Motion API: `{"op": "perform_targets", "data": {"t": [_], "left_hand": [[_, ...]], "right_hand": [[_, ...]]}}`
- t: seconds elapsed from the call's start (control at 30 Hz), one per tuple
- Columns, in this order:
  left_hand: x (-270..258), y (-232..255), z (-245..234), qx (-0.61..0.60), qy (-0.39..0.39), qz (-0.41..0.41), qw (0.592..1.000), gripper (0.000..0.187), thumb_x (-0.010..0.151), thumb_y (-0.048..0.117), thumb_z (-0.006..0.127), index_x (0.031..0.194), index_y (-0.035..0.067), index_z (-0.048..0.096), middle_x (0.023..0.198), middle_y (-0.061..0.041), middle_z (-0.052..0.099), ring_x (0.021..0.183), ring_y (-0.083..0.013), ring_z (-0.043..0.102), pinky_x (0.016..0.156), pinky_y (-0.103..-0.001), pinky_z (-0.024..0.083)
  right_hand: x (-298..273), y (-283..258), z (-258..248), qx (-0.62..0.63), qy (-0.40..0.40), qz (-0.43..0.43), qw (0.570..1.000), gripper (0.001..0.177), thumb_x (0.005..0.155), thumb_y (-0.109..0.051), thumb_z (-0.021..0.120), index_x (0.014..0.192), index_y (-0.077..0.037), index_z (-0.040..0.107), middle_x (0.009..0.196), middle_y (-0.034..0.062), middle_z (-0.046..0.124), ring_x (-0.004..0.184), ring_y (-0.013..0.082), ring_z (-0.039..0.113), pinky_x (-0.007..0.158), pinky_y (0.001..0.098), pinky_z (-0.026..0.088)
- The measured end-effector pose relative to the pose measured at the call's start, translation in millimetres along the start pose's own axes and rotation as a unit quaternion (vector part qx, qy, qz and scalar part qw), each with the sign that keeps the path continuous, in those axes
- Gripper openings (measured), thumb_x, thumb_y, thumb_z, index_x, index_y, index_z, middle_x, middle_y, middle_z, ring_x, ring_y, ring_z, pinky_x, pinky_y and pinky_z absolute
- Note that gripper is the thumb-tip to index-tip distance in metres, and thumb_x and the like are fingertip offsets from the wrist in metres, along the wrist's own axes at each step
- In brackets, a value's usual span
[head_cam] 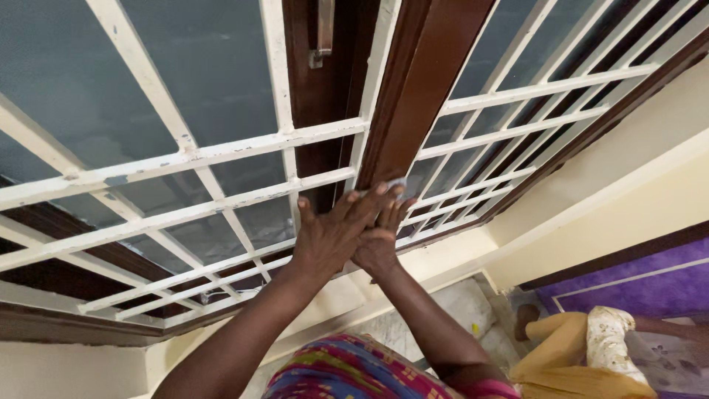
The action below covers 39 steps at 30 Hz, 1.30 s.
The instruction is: The person wipes the white metal bars of a window with a gray cloth. They systematically clean the horizontal and vertical bars, moving from the top to the bottom of the window frame.
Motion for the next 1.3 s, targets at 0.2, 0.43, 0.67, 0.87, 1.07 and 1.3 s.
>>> {"op": "perform_targets", "data": {"t": [0.2, 0.43, 0.67, 0.87, 1.07, 1.3], "left_hand": [[-94, 57, 42, -0.022, -0.043, 0.045, 0.998, 0.106, 0.088, 0.097, 0.009, 0.172, 0.033, 0.0, 0.176, -0.005, -0.017, 0.159, -0.0306, -0.025, 0.119, -0.076, -0.015], [1, 2, -3, -0.01, 0.023, 0.006, 1.0, 0.1, 0.095, 0.092, 0.001, 0.174, 0.03, 0.0, 0.177, -0.008, -0.021, 0.161, -0.032, -0.026, 0.118, -0.076, -0.018], [103, -67, -58, 0.008, 0.067, -0.06, 0.996, 0.09, 0.092, 0.085, -0.003, 0.167, 0.034, -0.003, 0.177, -0.005, -0.013, 0.159, -0.0356, -0.027, 0.118, -0.08, -0.019], [37, -33, -23, 0.006, 0.036, -0.034, 0.999, 0.091, 0.095, 0.089, 0.002, 0.168, 0.036, -0.001, 0.176, -0.008, -0.012, 0.163, -0.0369, -0.023, 0.117, -0.079, -0.019], [-77, 37, 41, -0.022, -0.038, 0.019, 0.999, 0.098, 0.092, 0.094, 0.01, 0.173, 0.039, 0.002, 0.177, -0.004, -0.014, 0.16, -0.0291, -0.022, 0.117, -0.076, -0.017], [-83, 36, 34, -0.011, -0.021, 0.041, 0.999, 0.101, 0.087, 0.094, 0.007, 0.171, 0.039, -0.001, 0.176, -0.004, -0.018, 0.16, -0.0287, -0.023, 0.117, -0.074, -0.017]], "right_hand": [[-113, -15, 62, 0.039, -0.087, -0.032, 0.995, 0.102, 0.1, -0.058, 0.059, 0.168, -0.009, 0.0, 0.17, 0.0248, -0.016, 0.156, 0.0492, -0.013, 0.121, 0.0765, -0.004], [-6, 4, 0, 0.02, -0.043, -0.01, 0.999, 0.106, 0.096, -0.068, 0.057, 0.167, -0.014, -0.001, 0.172, 0.0199, -0.017, 0.158, 0.0441, -0.015, 0.123, 0.0705, -0.008], [103, 29, -64, -0.001, 0.043, 0.034, 0.999, 0.092, 0.112, -0.059, 0.05, 0.172, -0.012, -0.001, 0.176, 0.0219, -0.01, 0.165, 0.0396, -0.012, 0.127, 0.0699, -0.012], [49, 2, -38, 0.017, 0.033, -0.008, 0.999, 0.093, 0.108, -0.056, 0.054, 0.172, -0.015, 0.001, 0.174, 0.0204, -0.013, 0.163, 0.0391, -0.016, 0.127, 0.0739, -0.007], [-68, -12, 34, -0.023, -0.056, -0.05, 0.997, 0.094, 0.1, -0.059, 0.058, 0.17, -0.02, 0.008, 0.172, 0.0152, -0.019, 0.16, 0.0389, -0.015, 0.121, 0.0774, -0.003], [-87, -6, 48, -0.01, -0.123, -0.045, 0.991, 0.095, 0.096, -0.063, 0.057, 0.165, -0.02, 0.009, 0.171, 0.0145, -0.018, 0.159, 0.0384, -0.015, 0.114, 0.0814, -0.006]]}}
Point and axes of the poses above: each hand's wrist, its own x-axis towards the middle knuckle, its own z-axis out of the palm, y = z × x, the point moved 9 cm from there along x, towards the middle knuckle
